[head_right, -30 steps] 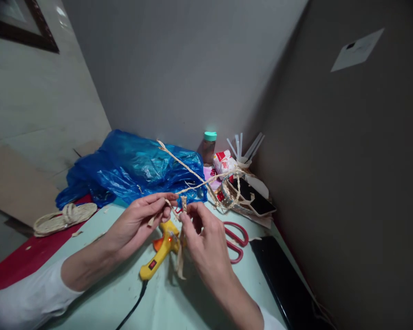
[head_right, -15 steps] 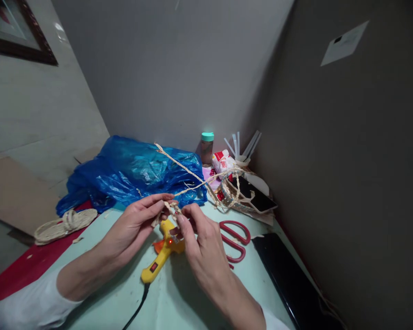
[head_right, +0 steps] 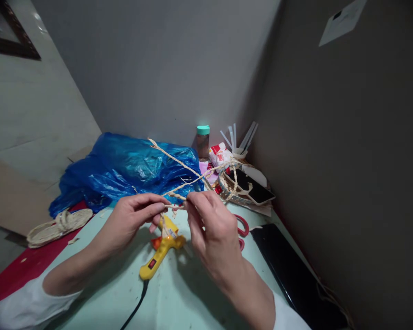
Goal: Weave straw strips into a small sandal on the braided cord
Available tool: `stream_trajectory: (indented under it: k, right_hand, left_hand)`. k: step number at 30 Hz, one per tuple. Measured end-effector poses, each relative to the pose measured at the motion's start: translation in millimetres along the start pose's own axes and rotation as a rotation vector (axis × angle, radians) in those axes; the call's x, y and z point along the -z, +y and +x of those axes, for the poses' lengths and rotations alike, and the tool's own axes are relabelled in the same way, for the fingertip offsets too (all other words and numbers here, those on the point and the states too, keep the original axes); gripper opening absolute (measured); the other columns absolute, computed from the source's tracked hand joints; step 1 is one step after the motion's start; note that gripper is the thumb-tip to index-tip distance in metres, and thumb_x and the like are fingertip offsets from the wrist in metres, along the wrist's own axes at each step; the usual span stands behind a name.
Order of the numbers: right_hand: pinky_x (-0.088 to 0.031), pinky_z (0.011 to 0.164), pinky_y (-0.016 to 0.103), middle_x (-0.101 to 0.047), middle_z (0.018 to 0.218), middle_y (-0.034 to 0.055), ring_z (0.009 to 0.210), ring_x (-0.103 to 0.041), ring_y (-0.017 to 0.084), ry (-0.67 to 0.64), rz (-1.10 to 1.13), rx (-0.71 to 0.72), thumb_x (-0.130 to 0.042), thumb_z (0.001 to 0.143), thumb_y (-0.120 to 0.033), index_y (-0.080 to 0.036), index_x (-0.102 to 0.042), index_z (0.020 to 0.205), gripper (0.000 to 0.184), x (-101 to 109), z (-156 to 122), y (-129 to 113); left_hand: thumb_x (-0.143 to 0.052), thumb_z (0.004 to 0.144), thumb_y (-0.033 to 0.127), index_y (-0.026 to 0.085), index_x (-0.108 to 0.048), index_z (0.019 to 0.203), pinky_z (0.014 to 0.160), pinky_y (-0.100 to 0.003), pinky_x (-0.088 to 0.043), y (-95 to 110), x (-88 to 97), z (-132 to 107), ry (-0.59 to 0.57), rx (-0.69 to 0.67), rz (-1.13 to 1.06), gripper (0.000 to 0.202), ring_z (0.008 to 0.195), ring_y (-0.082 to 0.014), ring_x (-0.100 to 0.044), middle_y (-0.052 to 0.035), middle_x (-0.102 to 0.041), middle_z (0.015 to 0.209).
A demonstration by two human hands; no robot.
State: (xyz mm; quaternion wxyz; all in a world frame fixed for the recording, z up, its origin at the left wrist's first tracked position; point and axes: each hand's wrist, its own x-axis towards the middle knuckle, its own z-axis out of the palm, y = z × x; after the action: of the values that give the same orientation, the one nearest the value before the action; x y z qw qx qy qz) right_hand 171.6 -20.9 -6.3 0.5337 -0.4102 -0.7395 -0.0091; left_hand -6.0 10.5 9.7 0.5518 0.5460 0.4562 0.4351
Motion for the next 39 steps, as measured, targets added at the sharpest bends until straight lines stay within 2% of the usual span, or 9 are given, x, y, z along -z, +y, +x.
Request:
stream_trajectory:
  k: [3, 7, 11, 20, 25, 32, 39]
  right_hand:
    - [-0.044, 0.063, 0.024, -0.062, 0.083, 0.0057, 0.071, -0.056, 0.013, -0.024, -0.131, 0.113, -0.057, 0.089, -0.007, -0.015, -0.063, 0.095, 0.012, 4.0, 2.1, -0.4]
    - [-0.039, 0.059, 0.025, -0.06, 0.076, 0.0046, 0.064, -0.052, 0.013, -0.115, -0.264, 0.147, -0.058, 0.089, -0.01, -0.015, -0.066, 0.087, 0.01, 1.2, -1.2, 0.9]
    - [-0.037, 0.059, 0.026, -0.057, 0.073, 0.0037, 0.063, -0.05, 0.014, -0.174, -0.34, 0.124, -0.054, 0.092, -0.013, -0.014, -0.067, 0.087, 0.014, -1.3, -5.0, 2.0]
    - [-0.032, 0.057, 0.029, -0.054, 0.069, 0.0019, 0.06, -0.048, 0.014, -0.189, -0.405, 0.104, -0.051, 0.092, -0.014, -0.016, -0.064, 0.078, 0.019, -1.9, -8.9, -1.7]
    - [-0.029, 0.055, 0.03, -0.053, 0.068, 0.0014, 0.057, -0.045, 0.014, -0.211, -0.425, 0.095, -0.049, 0.092, -0.014, -0.018, -0.062, 0.077, 0.02, -3.9, -12.2, -2.5]
    - [-0.026, 0.052, 0.03, -0.051, 0.065, 0.0007, 0.055, -0.043, 0.014, -0.202, -0.47, 0.085, -0.051, 0.089, -0.013, -0.018, -0.058, 0.072, 0.019, -6.0, -13.4, -2.7]
    - [-0.027, 0.053, 0.03, -0.052, 0.066, 0.0006, 0.055, -0.045, 0.014, -0.214, -0.463, 0.074, -0.051, 0.089, -0.013, -0.018, -0.057, 0.072, 0.019, -7.2, -14.3, -2.4]
  left_hand:
    - [-0.07, 0.078, 0.022, 0.013, -0.07, 0.089, 0.048, -0.016, -0.046, -0.8, 4.5, 2.4, -0.035, 0.039, -0.161, 0.015, 0.05, -0.0074, -0.055, 0.0016, -0.062, 0.06]
    - [-0.07, 0.08, 0.023, 0.013, -0.069, 0.088, 0.049, -0.015, -0.048, 0.4, 7.3, 2.9, -0.079, 0.046, -0.238, 0.013, 0.052, -0.0074, -0.058, 0.0, -0.064, 0.063]
    - [-0.069, 0.081, 0.023, 0.013, -0.069, 0.086, 0.048, -0.016, -0.049, 1.1, 5.8, 0.6, -0.084, 0.042, -0.224, 0.011, 0.051, -0.0082, -0.06, -0.0011, -0.066, 0.064]
    - [-0.069, 0.079, 0.024, 0.011, -0.068, 0.085, 0.045, -0.019, -0.049, -0.4, -1.8, -4.0, 0.001, 0.056, -0.137, 0.015, 0.045, -0.012, -0.063, -0.003, -0.069, 0.06]
    - [-0.069, 0.079, 0.025, 0.012, -0.068, 0.085, 0.045, -0.019, -0.048, -1.6, -3.6, -3.6, -0.013, 0.061, -0.143, 0.015, 0.044, -0.0126, -0.063, -0.002, -0.068, 0.058]
    - [-0.068, 0.081, 0.025, 0.011, -0.072, 0.091, 0.055, -0.02, -0.054, -5.3, -5.2, -3.2, -0.028, 0.087, -0.123, 0.018, 0.053, -0.0138, -0.068, -0.0051, -0.072, 0.063]
    - [-0.068, 0.081, 0.024, 0.009, -0.073, 0.092, 0.057, -0.021, -0.056, -5.0, -5.7, -2.7, -0.017, 0.065, -0.044, 0.02, 0.055, -0.016, -0.07, -0.0078, -0.074, 0.065]
